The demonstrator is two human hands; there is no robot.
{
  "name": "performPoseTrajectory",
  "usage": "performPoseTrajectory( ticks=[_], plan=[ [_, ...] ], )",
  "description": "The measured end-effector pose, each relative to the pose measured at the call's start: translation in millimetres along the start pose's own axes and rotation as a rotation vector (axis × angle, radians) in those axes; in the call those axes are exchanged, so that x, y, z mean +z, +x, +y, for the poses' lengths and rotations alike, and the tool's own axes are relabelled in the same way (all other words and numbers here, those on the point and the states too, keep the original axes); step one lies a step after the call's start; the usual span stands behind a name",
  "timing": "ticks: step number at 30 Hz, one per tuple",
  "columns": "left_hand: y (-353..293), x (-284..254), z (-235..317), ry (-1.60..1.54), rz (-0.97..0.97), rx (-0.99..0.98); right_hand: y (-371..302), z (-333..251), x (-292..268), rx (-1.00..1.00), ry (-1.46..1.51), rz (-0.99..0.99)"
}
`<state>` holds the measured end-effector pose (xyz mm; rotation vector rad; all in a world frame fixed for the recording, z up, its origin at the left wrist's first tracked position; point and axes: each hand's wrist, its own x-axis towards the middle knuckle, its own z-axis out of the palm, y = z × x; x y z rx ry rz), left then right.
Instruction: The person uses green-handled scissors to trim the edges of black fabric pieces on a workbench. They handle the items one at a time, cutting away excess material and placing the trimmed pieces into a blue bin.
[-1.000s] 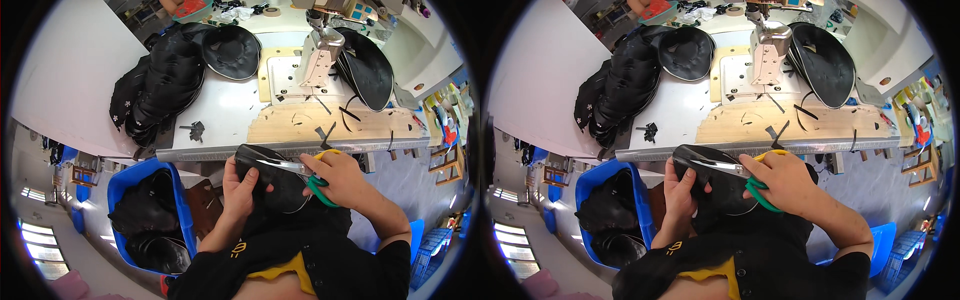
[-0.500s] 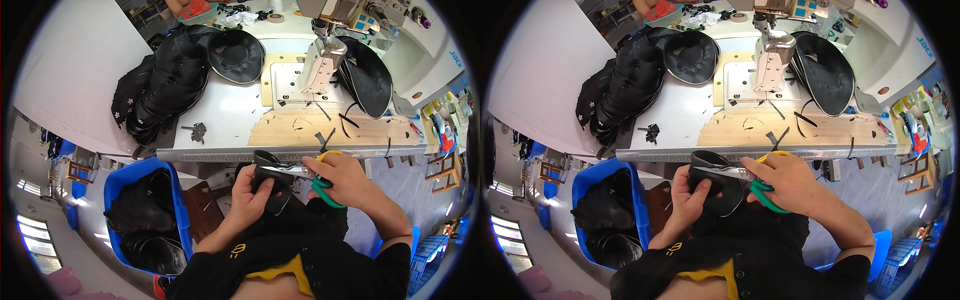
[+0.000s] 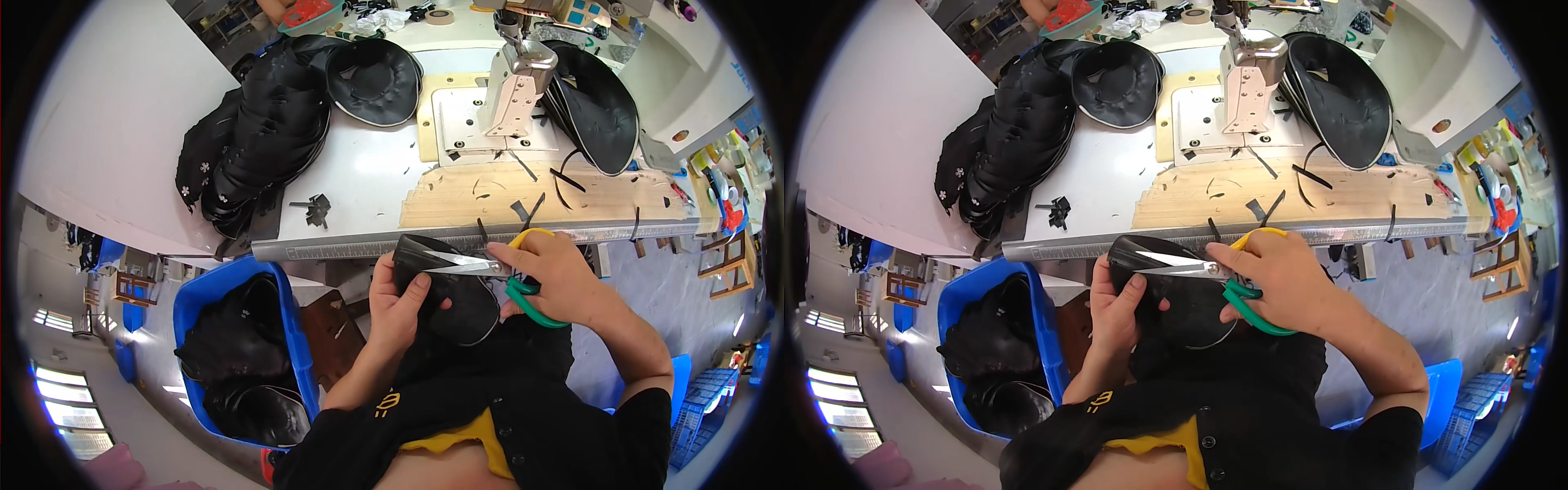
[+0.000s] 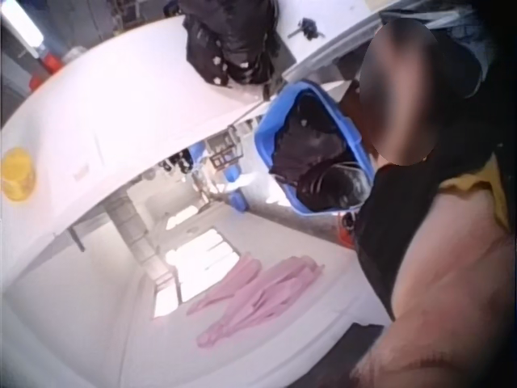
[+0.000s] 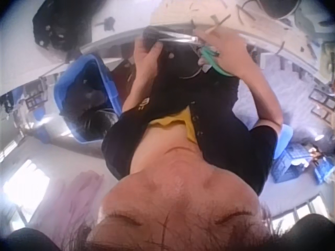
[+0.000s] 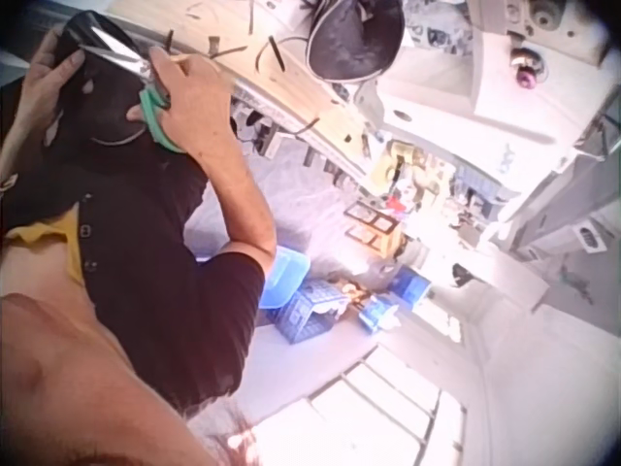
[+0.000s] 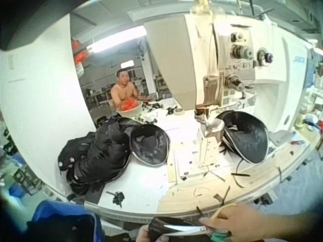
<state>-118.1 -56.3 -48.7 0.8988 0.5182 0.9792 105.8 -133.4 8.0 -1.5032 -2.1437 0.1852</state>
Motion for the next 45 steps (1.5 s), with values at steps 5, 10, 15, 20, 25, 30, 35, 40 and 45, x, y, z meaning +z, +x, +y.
performPoseTrajectory(
  ticks=[5, 10, 15, 20, 25, 30, 35, 40, 45],
  plan=[
    [0, -3, -6, -0.001, 0.014, 0.044, -4, -6, 7, 0.035, -0.045, 0.028],
    [1, -2, -2, -0.015, 0.028, 0.007, -10, 1, 3, 0.191, 0.094, 0.0],
    [2, -5, -3, -0.05, 0.058, -0.015, -12, 4, 0, 0.066, 0.012, 0.027],
    [6, -3, -3, -0.142, 0.005, 0.017, -19, -1, 14, 0.118, 0.101, 0.024],
    [10, -1, 0, -0.191, -0.037, 0.037, -18, 6, 9, 0.144, 0.128, 0.041],
    [8, 12, -3, -0.045, 0.084, 0.067, -22, 2, 7, 0.108, 0.097, 0.084],
    [8, 15, -7, -0.022, 0.071, 0.085, -33, 2, 6, 0.144, 0.047, 0.055],
    [12, 20, -5, -0.051, 0.025, 0.089, -37, 9, 7, 0.193, 0.148, 0.122],
    [10, 21, -4, -0.043, 0.034, 0.085, -42, 9, 5, 0.188, 0.144, 0.007]
  ],
)
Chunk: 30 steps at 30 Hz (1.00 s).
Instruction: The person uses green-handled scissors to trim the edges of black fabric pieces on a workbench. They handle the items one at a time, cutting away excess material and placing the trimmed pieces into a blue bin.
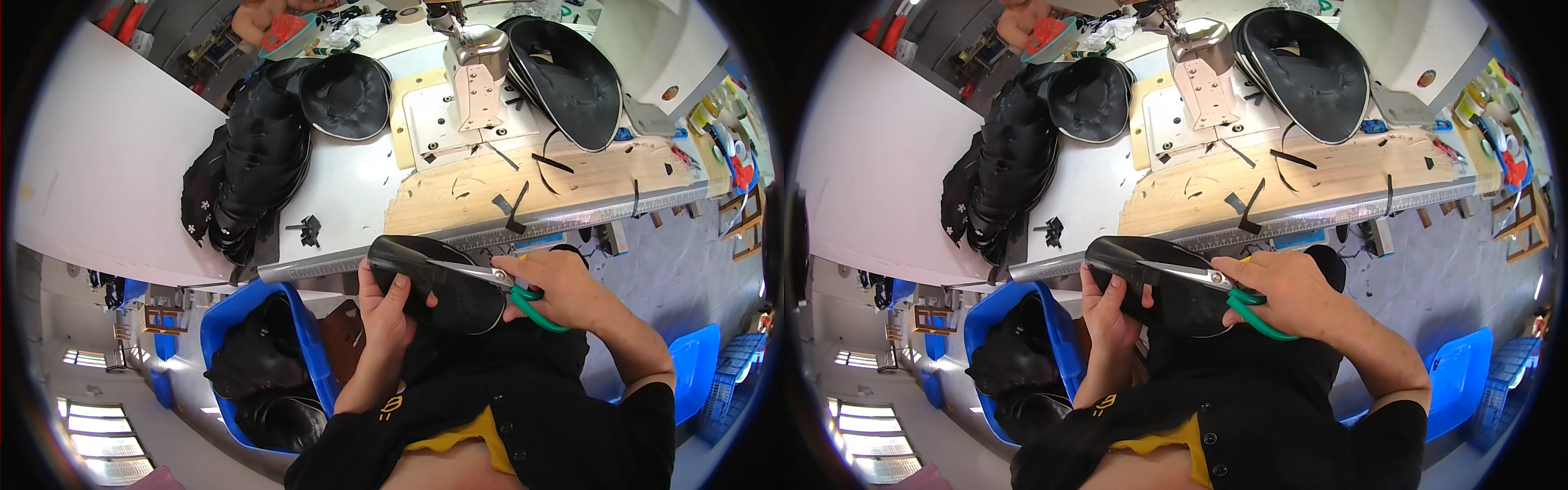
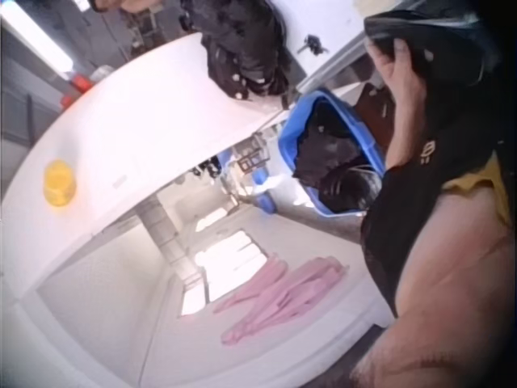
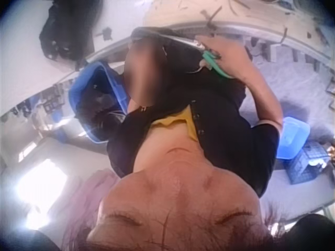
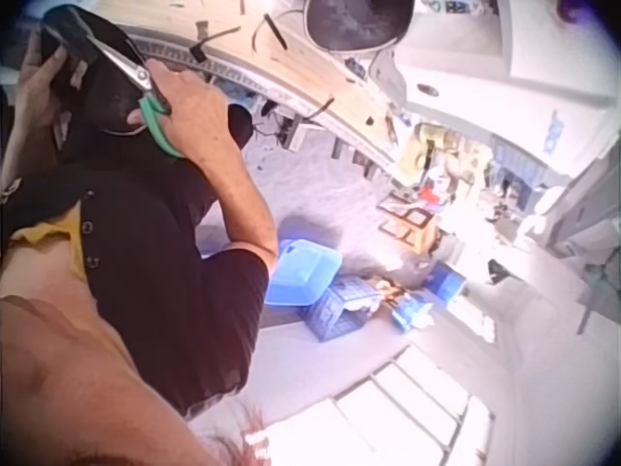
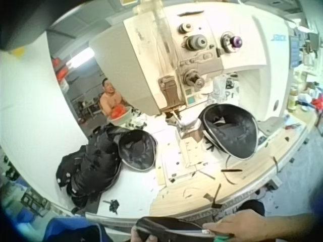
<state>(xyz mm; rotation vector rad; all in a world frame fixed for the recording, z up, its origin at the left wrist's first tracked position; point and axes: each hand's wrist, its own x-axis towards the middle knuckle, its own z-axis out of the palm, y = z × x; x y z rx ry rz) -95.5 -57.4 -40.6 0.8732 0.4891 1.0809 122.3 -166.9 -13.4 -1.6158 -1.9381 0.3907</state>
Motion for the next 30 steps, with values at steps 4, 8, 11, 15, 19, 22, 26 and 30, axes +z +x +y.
performPoseTrajectory(
  ticks=[4, 8, 11, 15, 19, 22, 26, 30],
  plan=[
    [5, 2, -1, -0.011, -0.028, 0.002, -4, 6, 3, 0.09, 0.157, 0.096],
    [4, 11, 15, -0.14, -0.311, -0.159, -9, 23, 16, 0.222, 0.454, 0.219],
    [15, 42, 34, -0.153, -0.522, -0.167, -16, 31, 34, 0.321, 0.868, 0.192],
    [60, 97, 52, 0.005, -0.667, -0.268, -20, 20, 28, 0.394, 1.323, 0.388],
    [134, 159, 20, 0.644, -0.808, 0.044, -35, 40, -11, 0.353, 1.27, 0.772],
    [178, 205, -10, 1.162, -0.676, 0.567, -36, 47, -68, 0.188, 1.442, 0.916],
    [234, 262, -48, 1.443, -0.484, 0.651, -33, 80, -106, 0.222, 1.3, 1.086],
    [295, 256, -83, 1.64, -0.247, 0.598, 13, 108, -100, 0.291, 1.103, 1.196]
  ],
)
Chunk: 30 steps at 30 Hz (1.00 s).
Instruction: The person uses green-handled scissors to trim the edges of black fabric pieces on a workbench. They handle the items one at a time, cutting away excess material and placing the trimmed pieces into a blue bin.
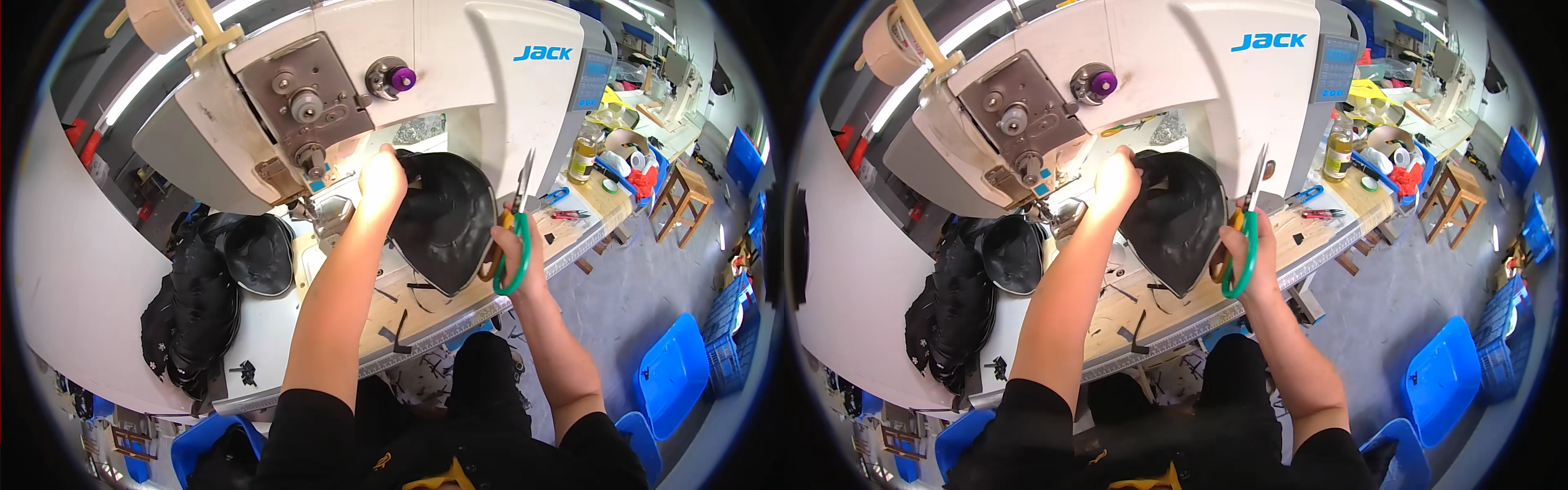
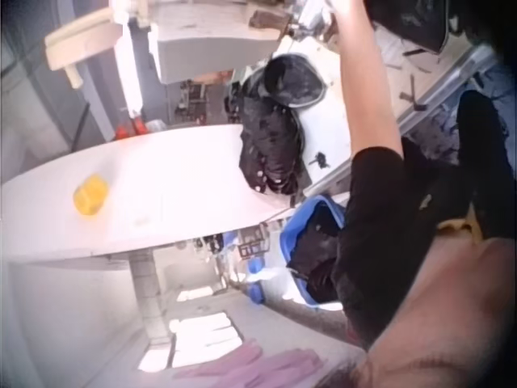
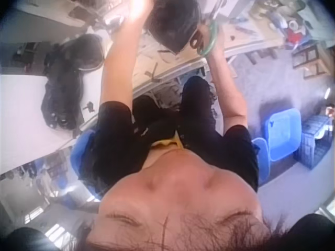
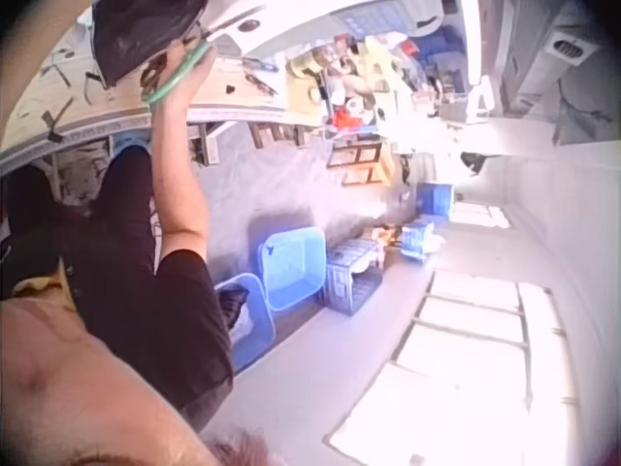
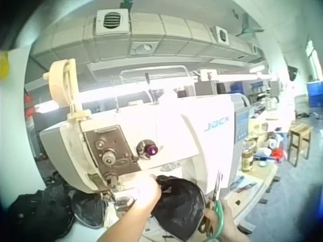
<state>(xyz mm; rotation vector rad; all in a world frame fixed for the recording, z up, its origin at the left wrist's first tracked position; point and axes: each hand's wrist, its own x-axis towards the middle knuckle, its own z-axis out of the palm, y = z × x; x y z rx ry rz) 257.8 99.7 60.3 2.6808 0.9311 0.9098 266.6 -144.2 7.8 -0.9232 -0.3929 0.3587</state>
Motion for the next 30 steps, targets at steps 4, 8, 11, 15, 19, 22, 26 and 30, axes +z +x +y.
performPoseTrajectory(
  ticks=[4, 8, 11, 15, 19, 22, 26, 30],
  plan=[
    [-13, 8, 0, -0.09, -0.001, 0.027, 3, 16, 2, -0.044, -0.096, 0.069],
    [-92, -13, 8, -0.427, 0.107, 0.287, -1, 34, -3, -0.128, -0.192, 0.072],
    [-156, -16, 2, -0.573, 0.169, 0.141, 1, 45, -8, -0.194, -0.18, 0.121],
    [-199, 3, 3, -1.066, 0.048, -0.232, -2, 47, -1, -0.156, -0.292, 0.079],
    [-198, 3, 21, -0.705, 0.165, 0.249, -5, 59, -3, -0.21, -0.27, 0.128],
    [-192, -7, 39, -0.857, 0.175, 0.197, -10, 60, -4, -0.123, -0.113, 0.12],
    [-201, 15, 30, -1.55, 0.271, -0.112, -20, 44, 3, 0.041, 0.201, 0.005],
    [-210, -9, 19, -1.687, -0.091, -0.341, -49, 42, 11, -0.025, 0.127, -0.001]
  ],
)
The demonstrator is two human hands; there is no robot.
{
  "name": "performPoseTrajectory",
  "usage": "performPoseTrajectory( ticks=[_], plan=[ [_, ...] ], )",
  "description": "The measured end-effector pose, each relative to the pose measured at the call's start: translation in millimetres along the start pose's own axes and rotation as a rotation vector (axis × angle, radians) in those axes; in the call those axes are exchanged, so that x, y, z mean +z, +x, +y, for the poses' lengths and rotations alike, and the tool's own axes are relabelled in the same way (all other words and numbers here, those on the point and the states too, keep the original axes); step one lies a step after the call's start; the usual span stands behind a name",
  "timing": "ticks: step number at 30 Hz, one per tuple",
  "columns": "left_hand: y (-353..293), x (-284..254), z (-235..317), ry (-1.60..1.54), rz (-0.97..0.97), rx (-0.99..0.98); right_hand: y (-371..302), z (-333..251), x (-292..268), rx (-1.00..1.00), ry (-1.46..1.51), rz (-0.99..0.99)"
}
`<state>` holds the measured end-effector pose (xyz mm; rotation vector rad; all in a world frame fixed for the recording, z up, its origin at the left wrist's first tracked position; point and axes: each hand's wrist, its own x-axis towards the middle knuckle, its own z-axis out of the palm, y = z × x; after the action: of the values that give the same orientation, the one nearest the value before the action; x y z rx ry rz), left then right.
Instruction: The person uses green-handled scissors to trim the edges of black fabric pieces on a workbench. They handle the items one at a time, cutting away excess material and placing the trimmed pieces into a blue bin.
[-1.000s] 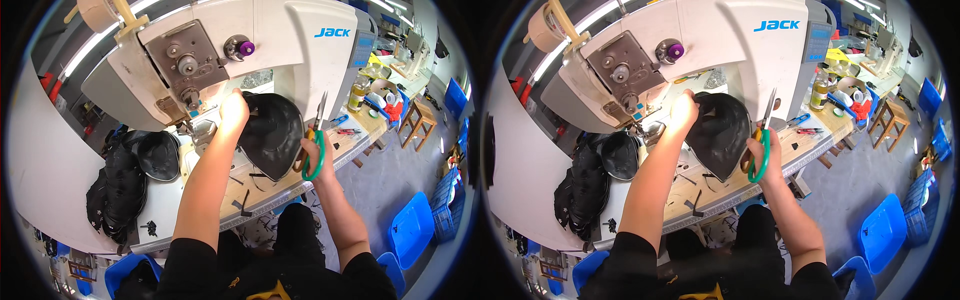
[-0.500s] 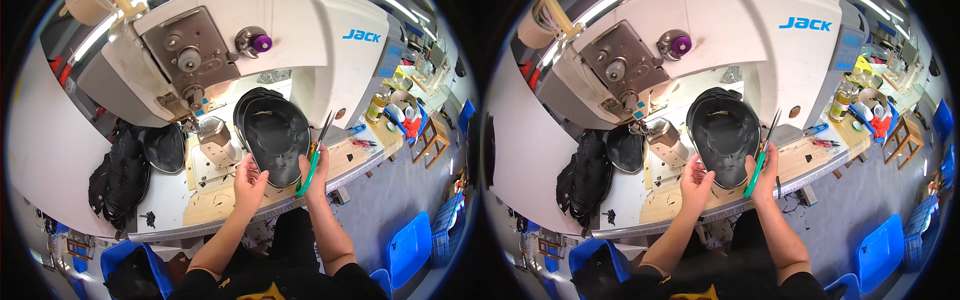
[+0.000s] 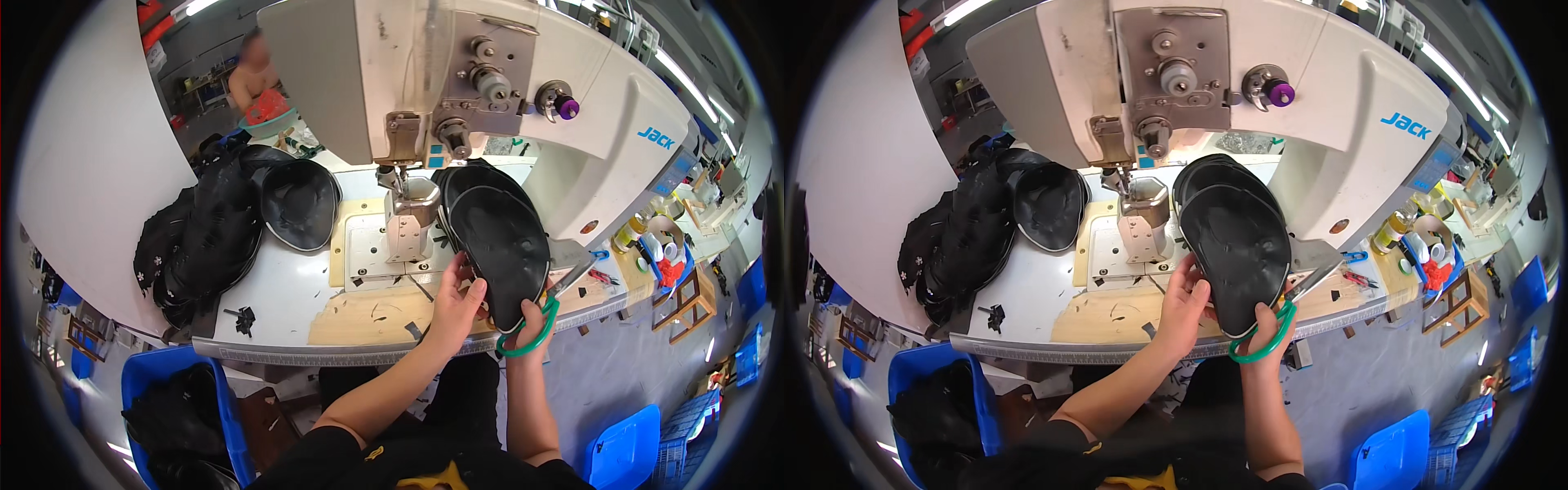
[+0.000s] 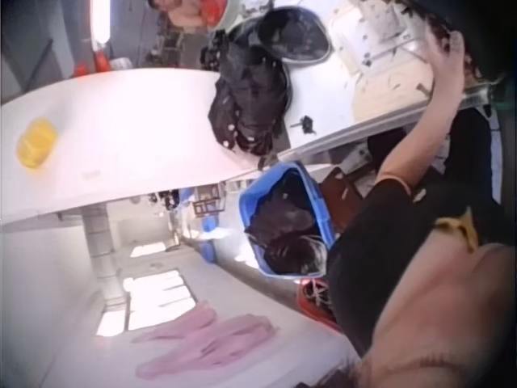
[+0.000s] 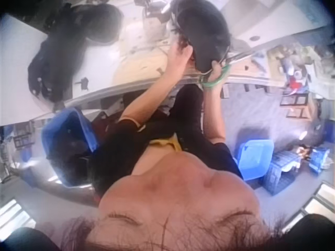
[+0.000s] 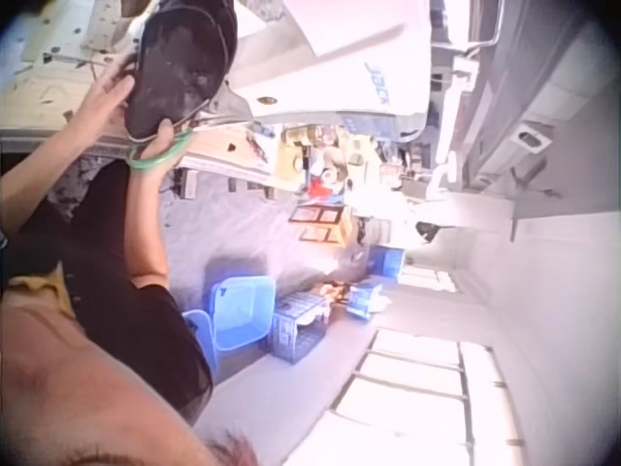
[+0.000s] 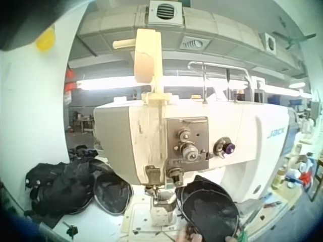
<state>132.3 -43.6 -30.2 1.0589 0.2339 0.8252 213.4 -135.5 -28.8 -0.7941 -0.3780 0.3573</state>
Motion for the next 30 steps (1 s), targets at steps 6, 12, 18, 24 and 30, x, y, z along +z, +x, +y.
performPoseTrajectory(
  ticks=[6, 12, 18, 24, 30],
  plan=[
    [-31, -12, 22, 0.046, -0.086, -0.062, -60, -6, 1, -0.345, -0.319, -0.072],
    [-65, -11, 45, 0.695, -0.238, 0.406, -83, -9, -20, -0.131, -0.284, 0.252],
    [-63, 13, 22, 0.721, -0.488, 0.469, -53, -39, -41, 0.077, 0.187, 0.351],
    [-18, 54, -32, 0.372, -0.483, 0.003, -24, -45, -105, -0.257, -0.011, 0.608],
    [24, 85, -90, 0.265, -0.458, -0.235, 56, -42, -171, -0.436, -0.074, 0.901]
  ],
)
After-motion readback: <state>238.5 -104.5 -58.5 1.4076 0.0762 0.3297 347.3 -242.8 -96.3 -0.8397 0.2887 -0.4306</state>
